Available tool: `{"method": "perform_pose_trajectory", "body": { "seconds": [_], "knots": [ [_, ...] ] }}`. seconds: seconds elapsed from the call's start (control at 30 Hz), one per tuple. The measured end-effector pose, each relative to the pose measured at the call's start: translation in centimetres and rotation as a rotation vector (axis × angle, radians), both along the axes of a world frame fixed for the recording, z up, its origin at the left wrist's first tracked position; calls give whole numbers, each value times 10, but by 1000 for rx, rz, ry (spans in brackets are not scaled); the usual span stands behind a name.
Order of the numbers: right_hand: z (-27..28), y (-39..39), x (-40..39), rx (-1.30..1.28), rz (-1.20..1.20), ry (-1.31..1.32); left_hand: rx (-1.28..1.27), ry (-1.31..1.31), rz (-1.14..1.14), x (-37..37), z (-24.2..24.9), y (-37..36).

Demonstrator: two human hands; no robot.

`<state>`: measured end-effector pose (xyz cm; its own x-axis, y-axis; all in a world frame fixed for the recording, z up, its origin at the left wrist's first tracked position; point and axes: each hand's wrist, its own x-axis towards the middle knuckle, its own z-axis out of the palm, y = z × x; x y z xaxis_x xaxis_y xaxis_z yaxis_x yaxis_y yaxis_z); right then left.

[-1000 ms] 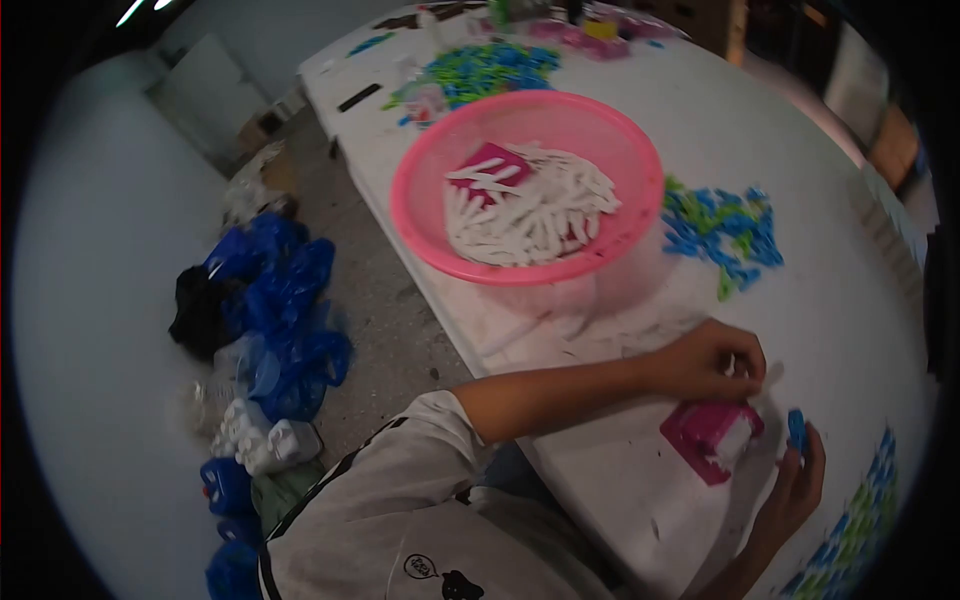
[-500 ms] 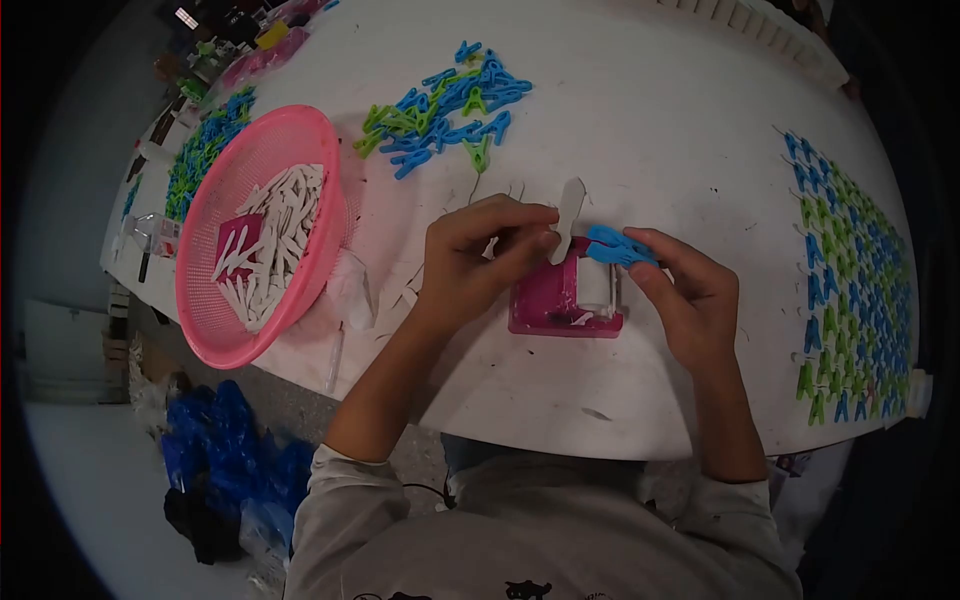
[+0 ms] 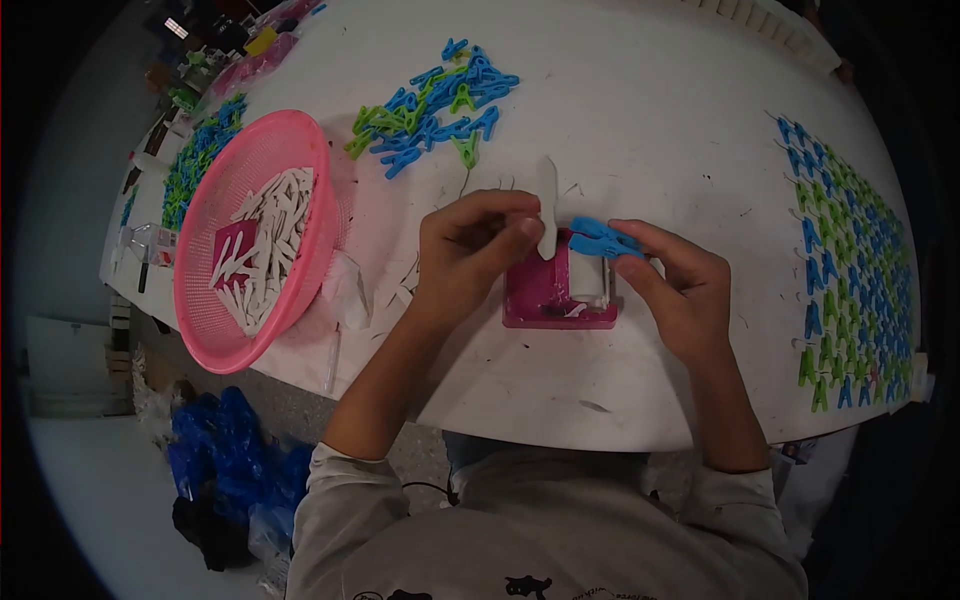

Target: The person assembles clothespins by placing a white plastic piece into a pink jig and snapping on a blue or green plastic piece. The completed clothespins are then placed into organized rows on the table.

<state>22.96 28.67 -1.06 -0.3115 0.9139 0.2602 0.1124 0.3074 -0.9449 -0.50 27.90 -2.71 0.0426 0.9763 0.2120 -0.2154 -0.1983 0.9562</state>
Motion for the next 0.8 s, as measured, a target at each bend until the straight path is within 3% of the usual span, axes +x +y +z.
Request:
{"method": "perform_pose_trajectory", "body": {
  "seconds": [0.03,0.1,0.2,0.53,0.6,0.63,0.7,0.73,0.8],
  "knots": [
    [0,1,1,-1,-1,3,-1,3,-1,-3,-2,2],
    [-1,2,3,-25,-65,108,-31,-256,-107,-12,-9,7],
    [-1,6,8,-24,-109,145,19,-349,-136,-11,-13,11],
    [5,9,12,90,-139,-20,11,-297,-134,-12,-14,10],
    [12,14,18,79,-279,-434,-33,-64,-25,-10,-4,5],
    [9,19,23,77,-279,-437,-35,-67,-25,-7,1,4],
    [-4,30,39,115,-378,-769,93,112,21,0,7,4],
    [-6,32,44,111,-383,-777,90,105,15,-2,6,5],
    [-9,34,51,132,-384,-944,376,515,34,-7,2,8]
  ]
}}
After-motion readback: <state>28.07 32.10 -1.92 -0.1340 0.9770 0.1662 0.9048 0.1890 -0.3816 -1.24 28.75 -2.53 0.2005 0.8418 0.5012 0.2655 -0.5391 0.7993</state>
